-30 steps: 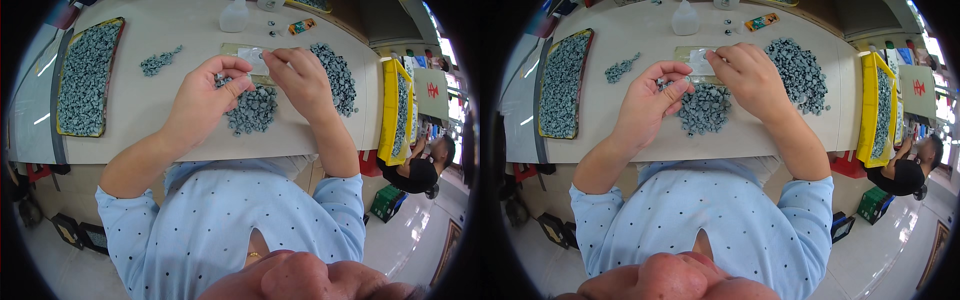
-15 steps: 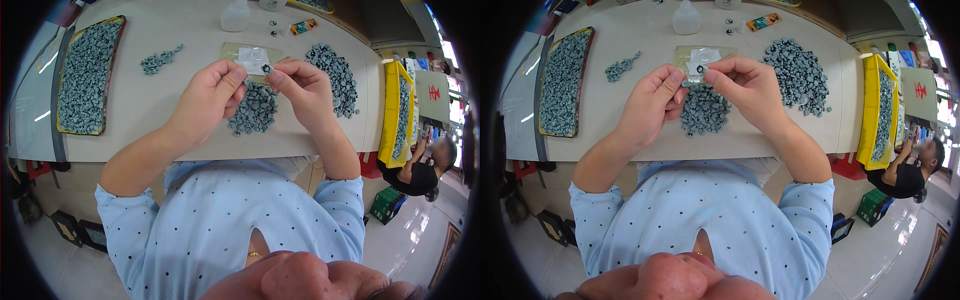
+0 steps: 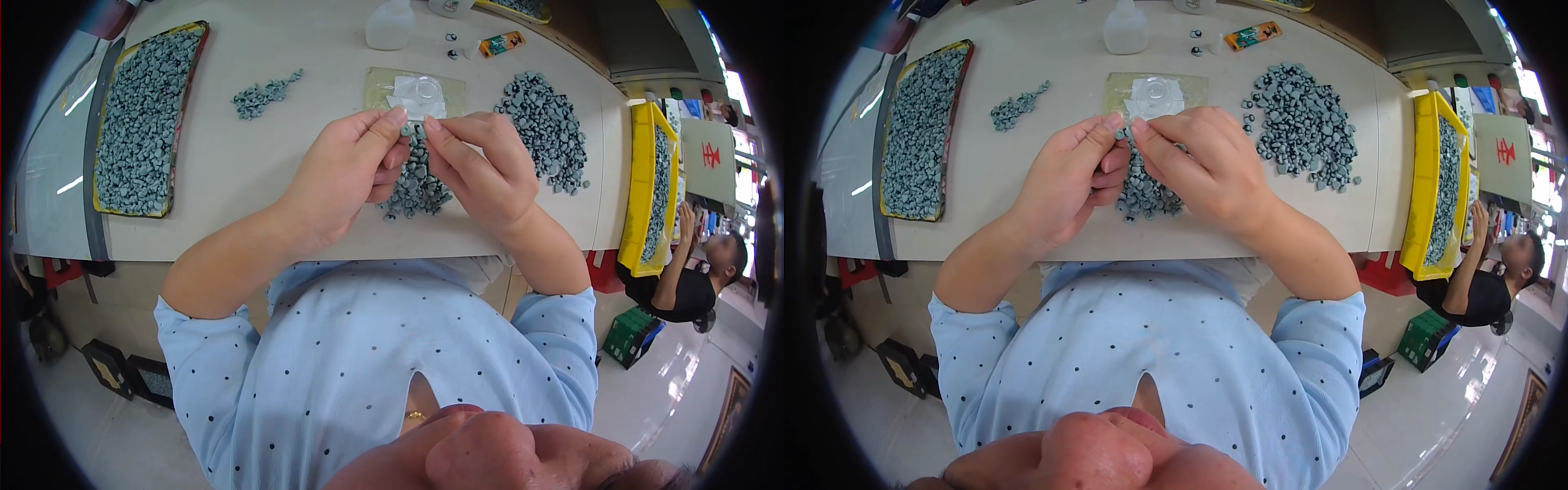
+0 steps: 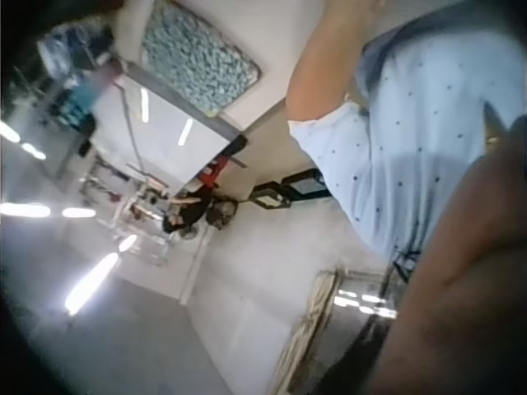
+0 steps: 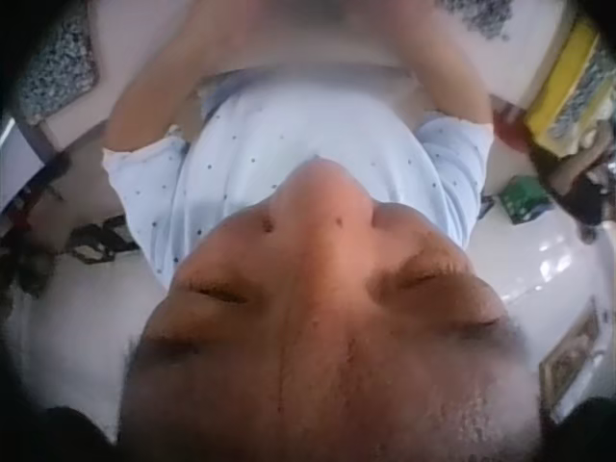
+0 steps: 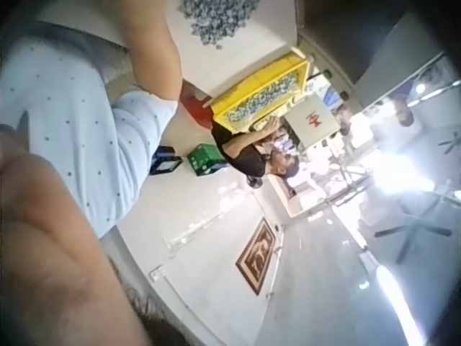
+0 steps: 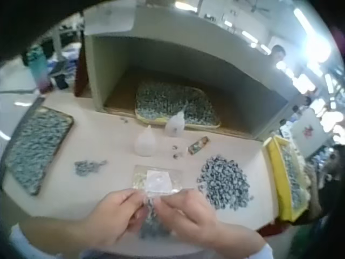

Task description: The person assembles small components by picking up plastic parts and eye pieces, attaching them together using adhesive by hand, and setting the assembled pieces on the workbench.

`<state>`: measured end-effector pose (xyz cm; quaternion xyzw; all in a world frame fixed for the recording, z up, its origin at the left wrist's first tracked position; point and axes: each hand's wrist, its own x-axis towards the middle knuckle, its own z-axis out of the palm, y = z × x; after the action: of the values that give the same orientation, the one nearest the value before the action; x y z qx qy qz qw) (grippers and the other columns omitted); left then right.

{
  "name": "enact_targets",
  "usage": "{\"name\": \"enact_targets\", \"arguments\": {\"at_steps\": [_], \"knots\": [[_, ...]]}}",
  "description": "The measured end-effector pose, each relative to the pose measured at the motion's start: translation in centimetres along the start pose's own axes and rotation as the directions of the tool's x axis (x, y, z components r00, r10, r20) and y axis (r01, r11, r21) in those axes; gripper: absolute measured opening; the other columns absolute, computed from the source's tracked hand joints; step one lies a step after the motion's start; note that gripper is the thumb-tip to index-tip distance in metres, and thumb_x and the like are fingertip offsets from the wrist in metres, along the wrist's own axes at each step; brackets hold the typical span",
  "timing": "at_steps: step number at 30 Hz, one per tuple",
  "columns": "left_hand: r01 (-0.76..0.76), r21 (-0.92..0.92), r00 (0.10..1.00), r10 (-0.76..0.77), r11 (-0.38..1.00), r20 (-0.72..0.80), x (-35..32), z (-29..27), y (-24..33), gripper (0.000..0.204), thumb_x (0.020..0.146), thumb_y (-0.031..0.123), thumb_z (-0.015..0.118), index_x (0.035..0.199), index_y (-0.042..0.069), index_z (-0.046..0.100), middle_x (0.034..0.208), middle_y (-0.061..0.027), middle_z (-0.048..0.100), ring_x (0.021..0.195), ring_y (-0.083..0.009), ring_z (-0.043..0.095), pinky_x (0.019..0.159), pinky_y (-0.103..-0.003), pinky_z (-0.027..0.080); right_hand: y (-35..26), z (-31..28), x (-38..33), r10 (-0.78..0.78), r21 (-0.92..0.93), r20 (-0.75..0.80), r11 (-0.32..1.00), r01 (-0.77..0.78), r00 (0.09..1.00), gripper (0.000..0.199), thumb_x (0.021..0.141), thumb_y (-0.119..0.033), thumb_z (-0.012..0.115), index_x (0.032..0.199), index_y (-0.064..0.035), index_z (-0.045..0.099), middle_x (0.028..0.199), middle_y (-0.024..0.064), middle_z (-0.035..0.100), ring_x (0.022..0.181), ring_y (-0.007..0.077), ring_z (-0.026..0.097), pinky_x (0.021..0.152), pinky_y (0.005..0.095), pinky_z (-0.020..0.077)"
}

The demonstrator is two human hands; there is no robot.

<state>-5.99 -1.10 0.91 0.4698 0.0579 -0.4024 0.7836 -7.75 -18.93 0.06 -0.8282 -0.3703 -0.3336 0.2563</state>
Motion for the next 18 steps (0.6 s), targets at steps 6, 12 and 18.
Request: {"name": "enact_targets", "arguments": {"at_steps": [6,12,18], "knots": [[-0.006,-0.012,1.0,0.006,1.0,0.009,-0.23,0.3,-0.21,0.023,0.096,0.028,0.043,0.083,0.009,0.045,0.064,0.0047,0.037,0.053,-0.0044,0.027,0.045,-0.019,0.024,-0.1,0.37,-0.26,-0.055,-0.042,0.038,0.998,0.057,0.998,0.033,0.059,0.005,0.072,0.09,0.0063,0.064,0.087,0.0113,0.06,0.066,0.02,0.057,0.055,0.0285,0.0454],[-0.029,-0.037,0.999,0.028,0.999,-0.035,-0.36,0.45,-0.6,0.023,0.096,0.027,0.044,0.083,0.008,0.045,0.062,0.0048,0.036,0.051,-0.0043,0.028,0.044,-0.019,0.024,0.07,0.65,-0.37,-0.115,-0.031,0.027,0.993,0.116,0.993,0.035,0.056,0.003,0.072,0.089,0.0071,0.064,0.088,0.0133,0.059,0.067,0.0219,0.057,0.056,0.0301,0.0467],[-0.072,-0.051,0.995,0.068,0.996,-0.077,-0.53,0.36,-0.88,0.026,0.095,0.027,0.046,0.079,0.008,0.046,0.062,0.004,0.039,0.051,-0.0046,0.031,0.044,-0.021,0.027,0.0,0.8,-0.31,-0.142,-0.035,0.013,0.989,0.142,0.99,0.03,0.058,0.005,0.072,0.087,0.0082,0.063,0.087,0.0137,0.059,0.067,0.0223,0.057,0.055,0.0316,0.0475]]}}
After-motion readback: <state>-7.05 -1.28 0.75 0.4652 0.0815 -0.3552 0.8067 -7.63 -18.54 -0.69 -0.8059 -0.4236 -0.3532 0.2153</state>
